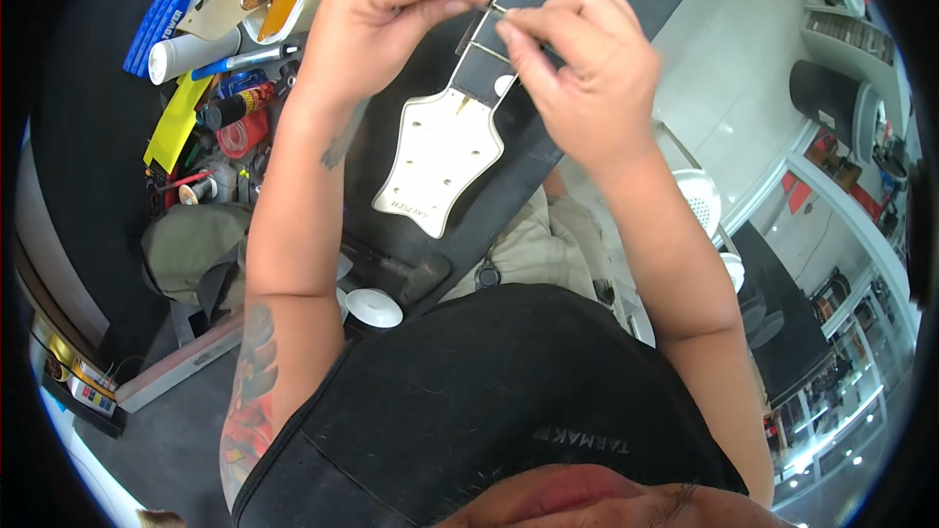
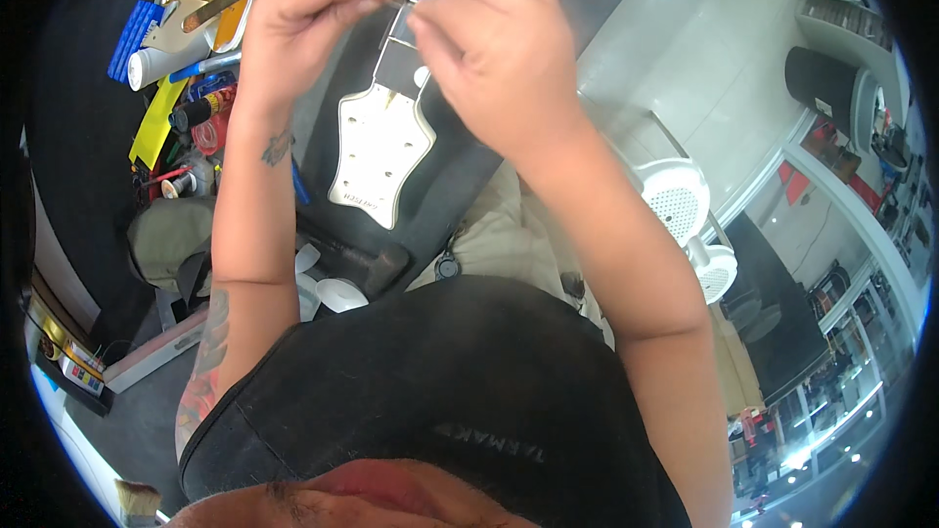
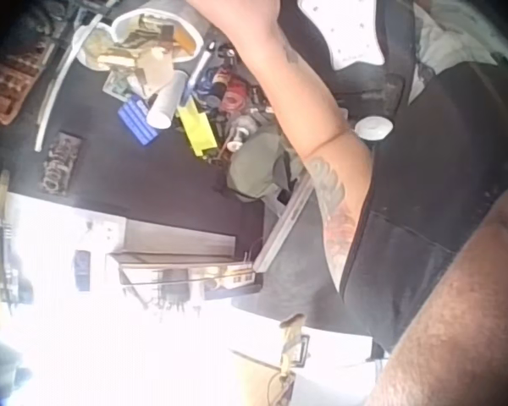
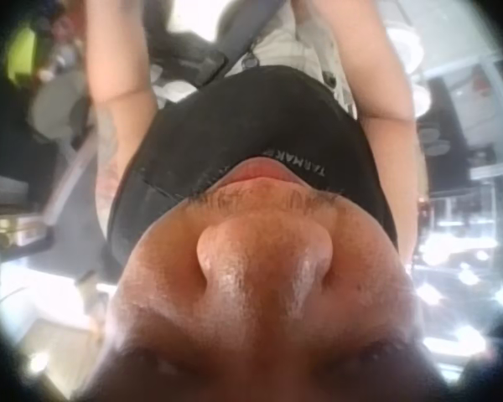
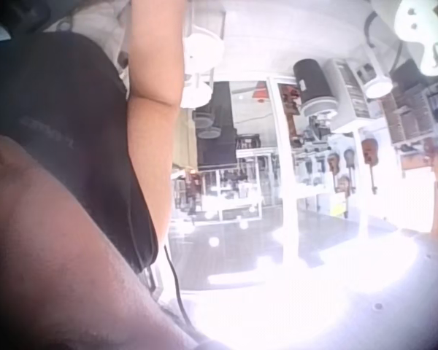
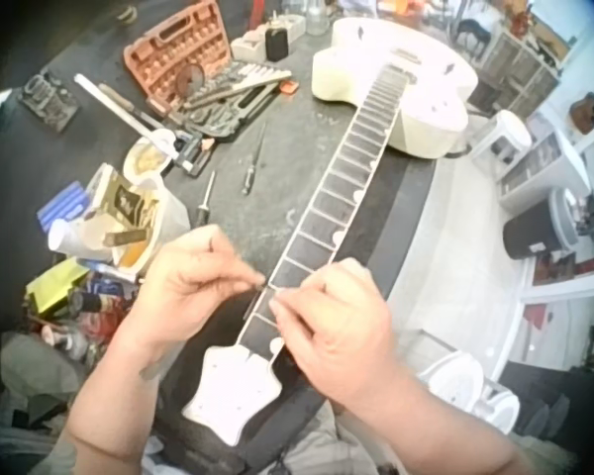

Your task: The person uses a thin metal tool to scrape and smooth the frets on the neck of an electric guitar, then wipes the guitar body and places a small black piece at the headstock.

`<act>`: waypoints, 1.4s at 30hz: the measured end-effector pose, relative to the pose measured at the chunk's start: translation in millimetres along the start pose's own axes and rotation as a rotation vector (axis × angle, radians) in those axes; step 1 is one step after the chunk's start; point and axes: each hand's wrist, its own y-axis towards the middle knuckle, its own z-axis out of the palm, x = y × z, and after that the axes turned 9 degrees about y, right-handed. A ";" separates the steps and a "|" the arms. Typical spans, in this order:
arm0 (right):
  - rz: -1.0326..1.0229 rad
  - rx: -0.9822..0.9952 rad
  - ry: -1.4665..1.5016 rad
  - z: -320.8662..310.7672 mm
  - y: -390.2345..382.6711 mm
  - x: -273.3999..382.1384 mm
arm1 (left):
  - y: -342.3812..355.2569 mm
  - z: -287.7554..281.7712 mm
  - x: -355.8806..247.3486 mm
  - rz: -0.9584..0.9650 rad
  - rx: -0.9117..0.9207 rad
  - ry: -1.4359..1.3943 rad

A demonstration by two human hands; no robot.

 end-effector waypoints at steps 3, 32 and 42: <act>-0.031 0.045 0.023 3.3 -8.5 8.3 | -13.6 -11.7 -5.0 -0.030 0.114 -0.108; -0.029 0.061 -0.007 -10.2 -4.0 2.1 | 3.4 -1.5 -17.6 0.038 0.080 0.028; -0.102 0.105 -0.042 -16.4 -4.5 5.6 | 1.0 -12.3 -20.0 0.058 0.150 0.051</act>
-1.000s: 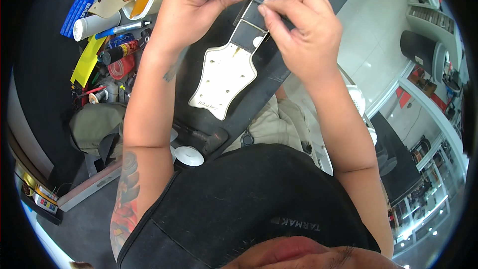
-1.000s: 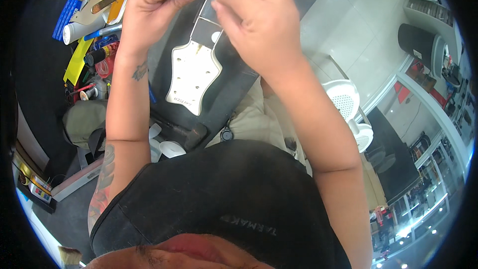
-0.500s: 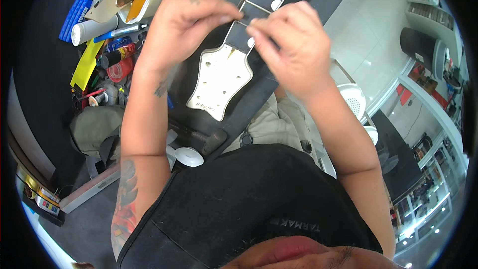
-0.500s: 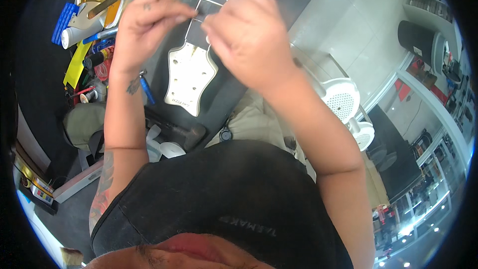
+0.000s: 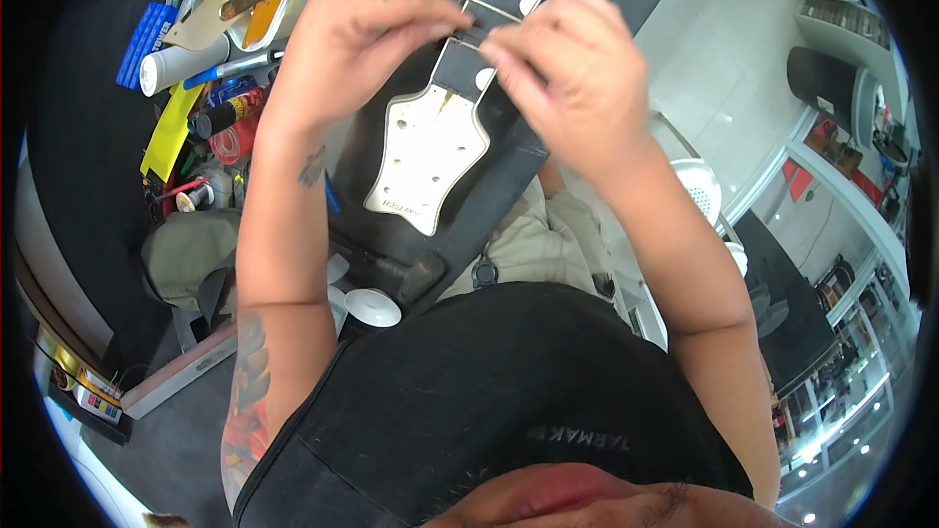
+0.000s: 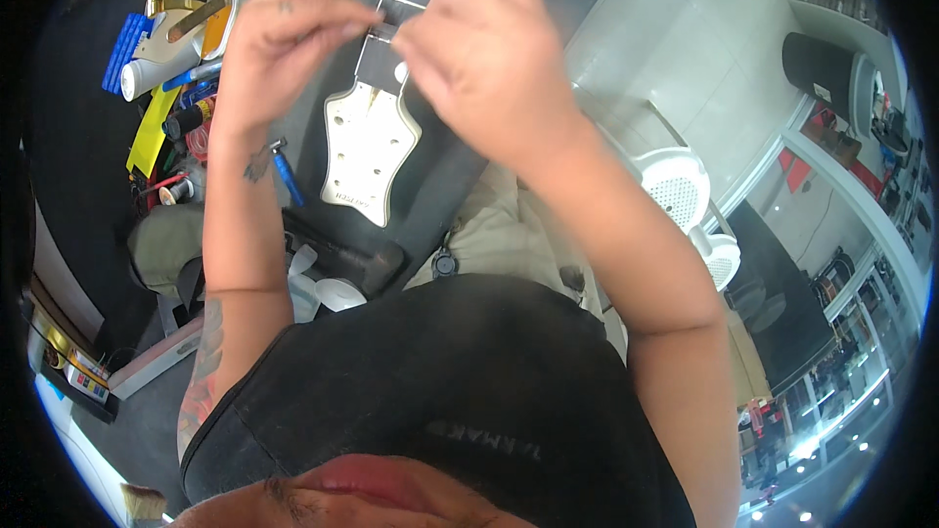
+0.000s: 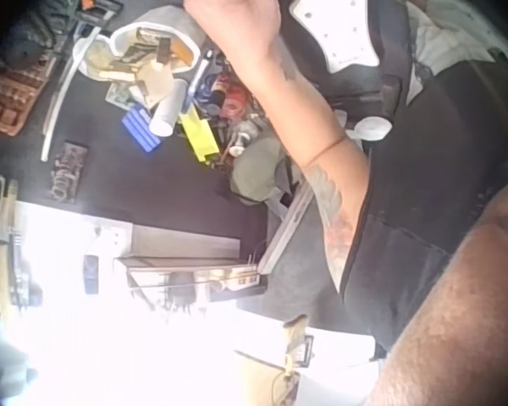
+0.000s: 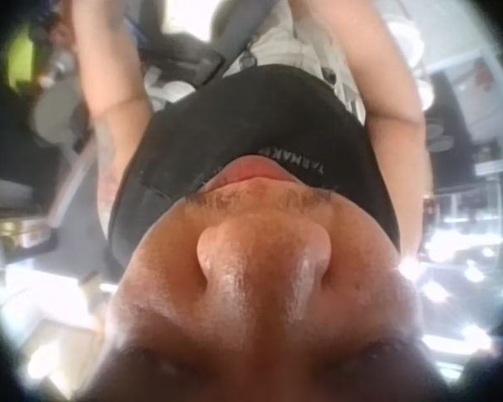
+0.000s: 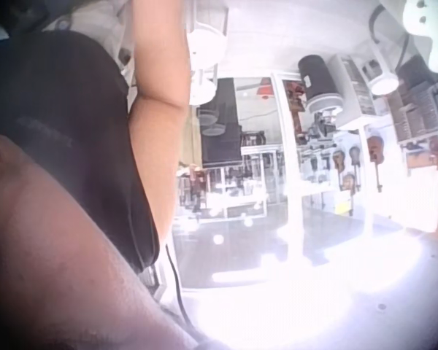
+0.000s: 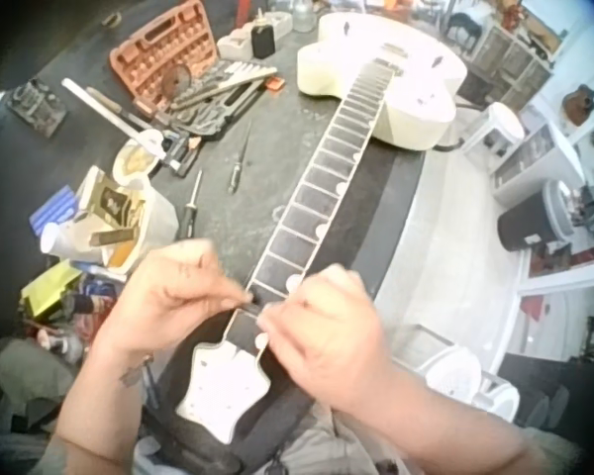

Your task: The person uses a thin metal tool to scrape and smooth the frets on the neck of an electric guitar, then wipes the guitar body and places a small black piece at the headstock.

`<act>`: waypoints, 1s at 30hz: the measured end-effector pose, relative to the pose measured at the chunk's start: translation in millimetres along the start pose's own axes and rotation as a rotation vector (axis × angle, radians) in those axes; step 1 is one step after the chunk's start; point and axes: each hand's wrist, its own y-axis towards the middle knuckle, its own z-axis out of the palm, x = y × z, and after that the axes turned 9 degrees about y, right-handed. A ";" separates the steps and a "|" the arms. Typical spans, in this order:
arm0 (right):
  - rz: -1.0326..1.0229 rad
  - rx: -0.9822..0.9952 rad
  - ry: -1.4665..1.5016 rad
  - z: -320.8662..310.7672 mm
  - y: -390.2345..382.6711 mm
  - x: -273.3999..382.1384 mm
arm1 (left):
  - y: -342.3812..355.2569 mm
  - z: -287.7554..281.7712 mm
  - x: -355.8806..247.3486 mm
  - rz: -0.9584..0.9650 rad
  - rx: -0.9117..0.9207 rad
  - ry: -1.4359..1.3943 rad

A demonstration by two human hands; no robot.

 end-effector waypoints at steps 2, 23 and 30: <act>0.014 -0.023 -0.003 -2.2 2.6 -7.7 | 11.4 6.5 2.2 -0.028 -0.025 0.007; 0.087 -0.042 0.002 -7.1 -0.9 -8.6 | 24.2 5.4 -8.0 0.052 -0.033 0.097; 0.019 0.027 0.054 -3.1 -8.0 5.9 | 5.9 -9.4 -12.3 -0.007 0.120 -0.026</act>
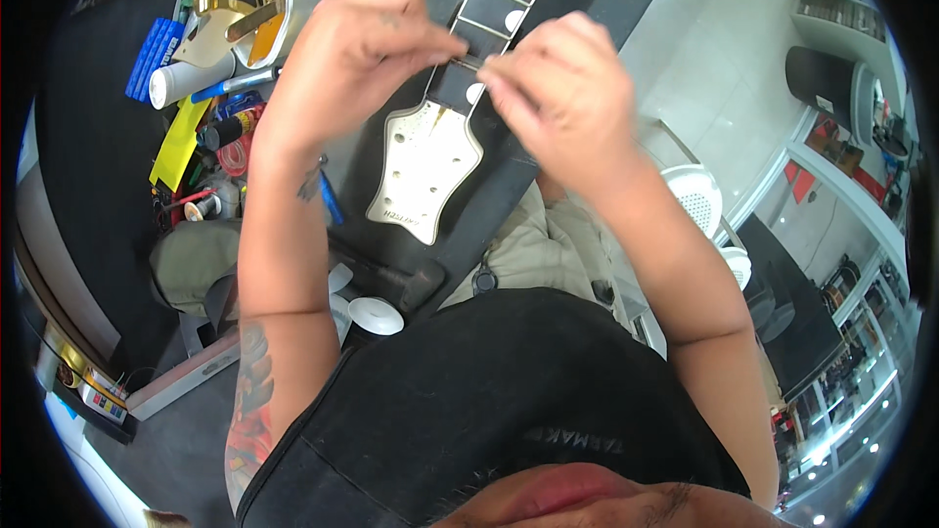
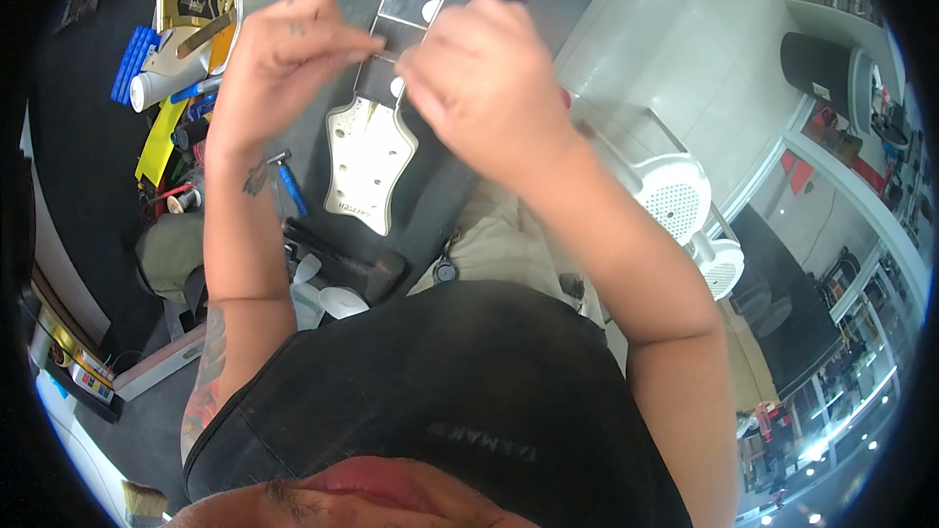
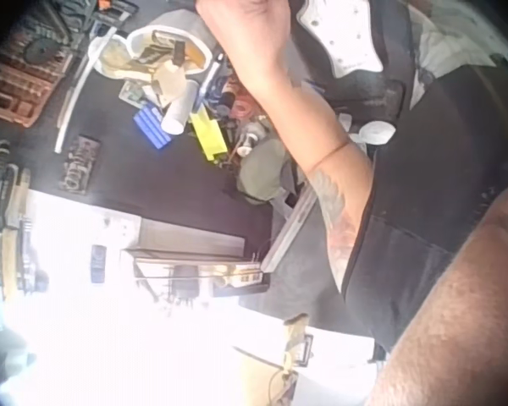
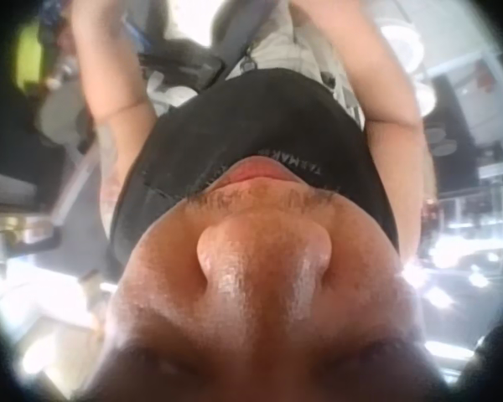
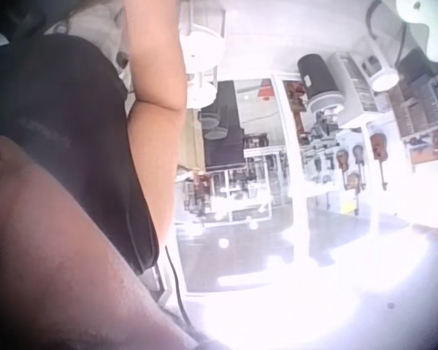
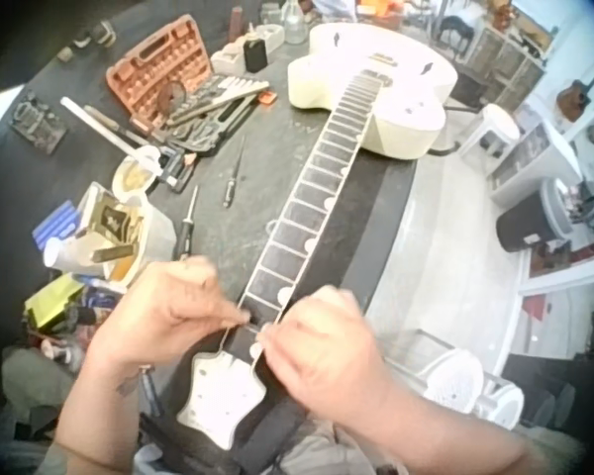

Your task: The person uses a thin metal tool to scrape and smooth the frets on the neck of an electric guitar, then wipes the guitar body and places a small black piece at the headstock.

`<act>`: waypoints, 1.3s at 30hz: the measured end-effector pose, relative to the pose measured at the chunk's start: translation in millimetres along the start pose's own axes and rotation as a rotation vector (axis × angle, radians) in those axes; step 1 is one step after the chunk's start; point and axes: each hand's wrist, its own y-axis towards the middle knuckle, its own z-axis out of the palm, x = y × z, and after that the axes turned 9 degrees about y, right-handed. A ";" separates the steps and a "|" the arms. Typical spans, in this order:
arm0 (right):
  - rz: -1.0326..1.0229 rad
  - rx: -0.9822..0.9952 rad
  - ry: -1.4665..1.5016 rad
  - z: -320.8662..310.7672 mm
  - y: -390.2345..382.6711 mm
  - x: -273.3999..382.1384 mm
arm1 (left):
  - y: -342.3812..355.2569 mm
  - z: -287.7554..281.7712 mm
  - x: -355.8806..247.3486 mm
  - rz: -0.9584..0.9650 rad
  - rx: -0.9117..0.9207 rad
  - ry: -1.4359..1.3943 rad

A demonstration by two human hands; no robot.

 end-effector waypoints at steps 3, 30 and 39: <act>0.086 -0.097 -0.069 -5.1 6.9 -15.1 | 20.4 15.8 2.4 0.077 -0.237 0.152; 0.039 0.035 -0.031 -13.3 -5.7 8.2 | 6.3 8.6 -8.1 0.033 -0.013 0.053; 0.028 0.045 -0.044 -15.3 -7.9 6.9 | 8.1 10.8 -12.8 0.080 -0.086 0.153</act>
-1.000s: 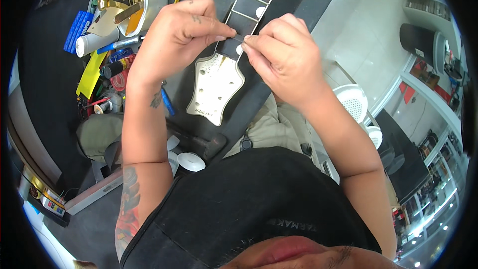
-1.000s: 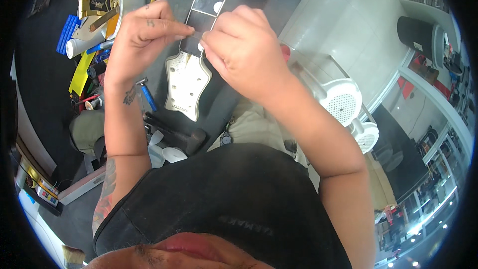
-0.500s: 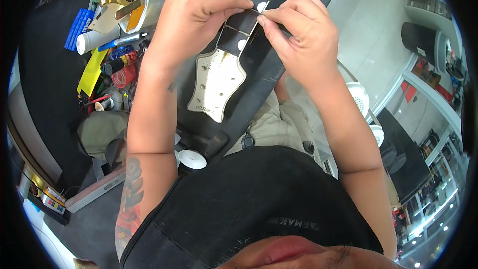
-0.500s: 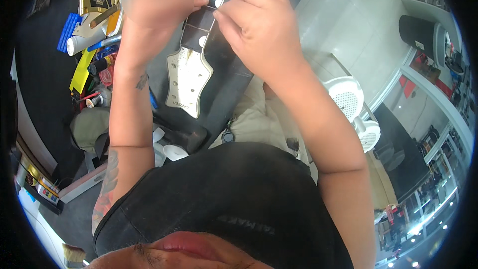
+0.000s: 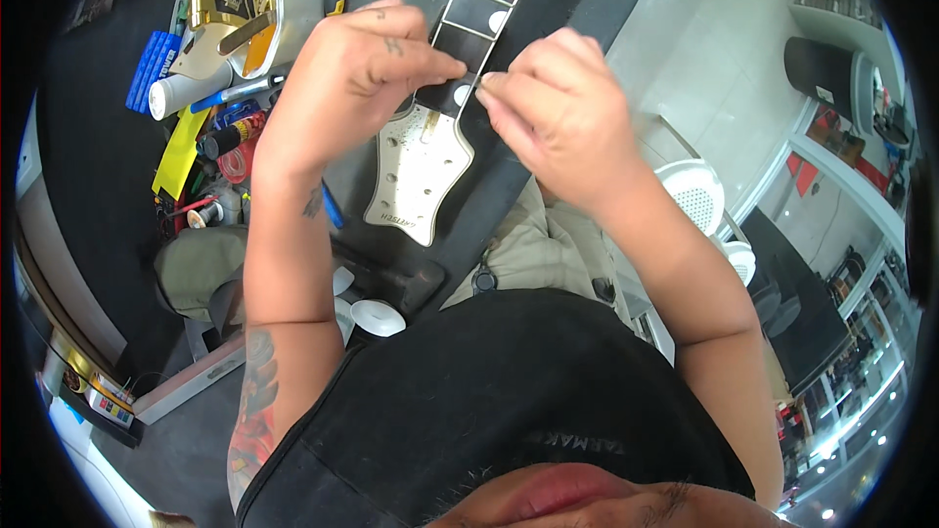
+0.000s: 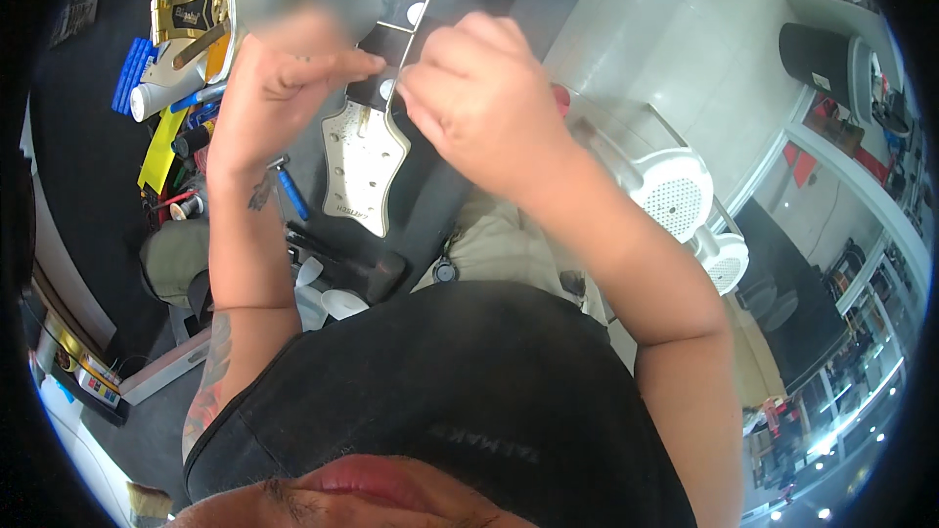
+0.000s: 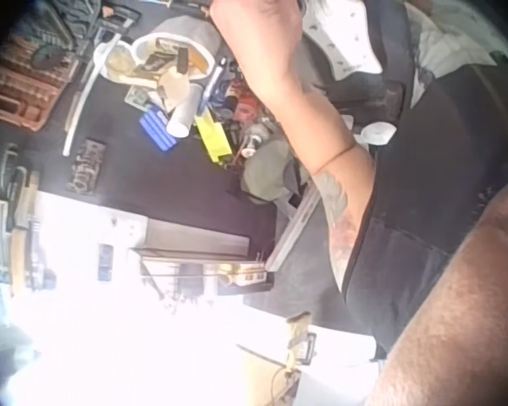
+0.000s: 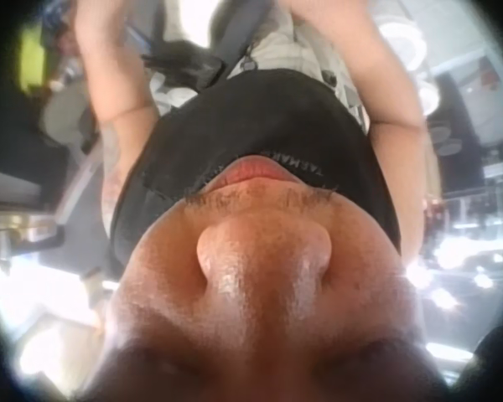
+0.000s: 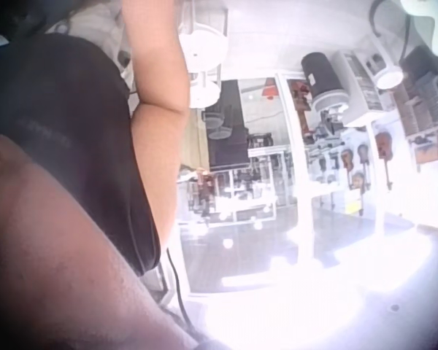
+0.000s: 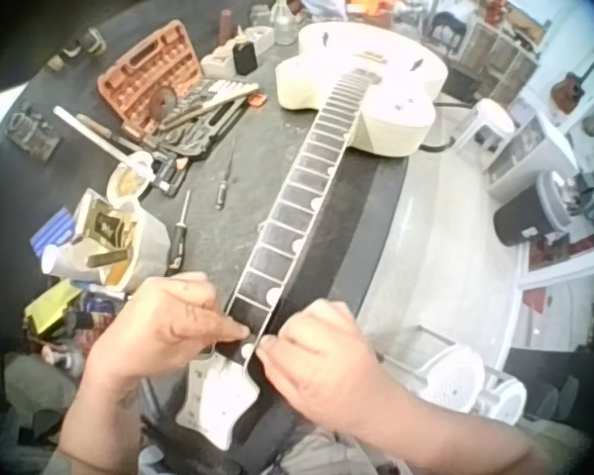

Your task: The person uses a thin metal tool to scrape and smooth the frets on the neck of an electric guitar, then wipes the guitar body and places a small black piece at the headstock.

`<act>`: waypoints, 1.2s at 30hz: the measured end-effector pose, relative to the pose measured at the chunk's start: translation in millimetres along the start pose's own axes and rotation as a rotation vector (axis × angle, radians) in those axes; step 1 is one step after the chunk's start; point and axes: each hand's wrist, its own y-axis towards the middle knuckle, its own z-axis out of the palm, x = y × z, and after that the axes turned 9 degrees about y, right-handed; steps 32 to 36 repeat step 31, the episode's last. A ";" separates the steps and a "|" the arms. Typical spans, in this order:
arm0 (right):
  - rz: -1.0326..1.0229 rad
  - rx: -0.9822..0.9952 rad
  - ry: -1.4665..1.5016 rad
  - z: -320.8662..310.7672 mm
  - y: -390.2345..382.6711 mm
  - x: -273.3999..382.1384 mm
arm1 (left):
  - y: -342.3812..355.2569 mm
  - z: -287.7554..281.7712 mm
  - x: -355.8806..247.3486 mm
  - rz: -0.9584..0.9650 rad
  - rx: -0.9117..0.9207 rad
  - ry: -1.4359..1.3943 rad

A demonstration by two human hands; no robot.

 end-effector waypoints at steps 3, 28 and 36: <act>-0.010 -0.030 -0.015 -5.1 5.8 -10.8 | 5.8 -0.8 1.4 -0.012 0.050 -0.030; 0.036 -0.112 -0.029 -9.7 10.6 -23.4 | 20.1 14.2 -8.8 -0.076 -0.106 0.059; -0.005 -0.026 -0.041 -8.3 3.0 -14.2 | 4.0 5.3 -6.9 -0.071 0.035 0.077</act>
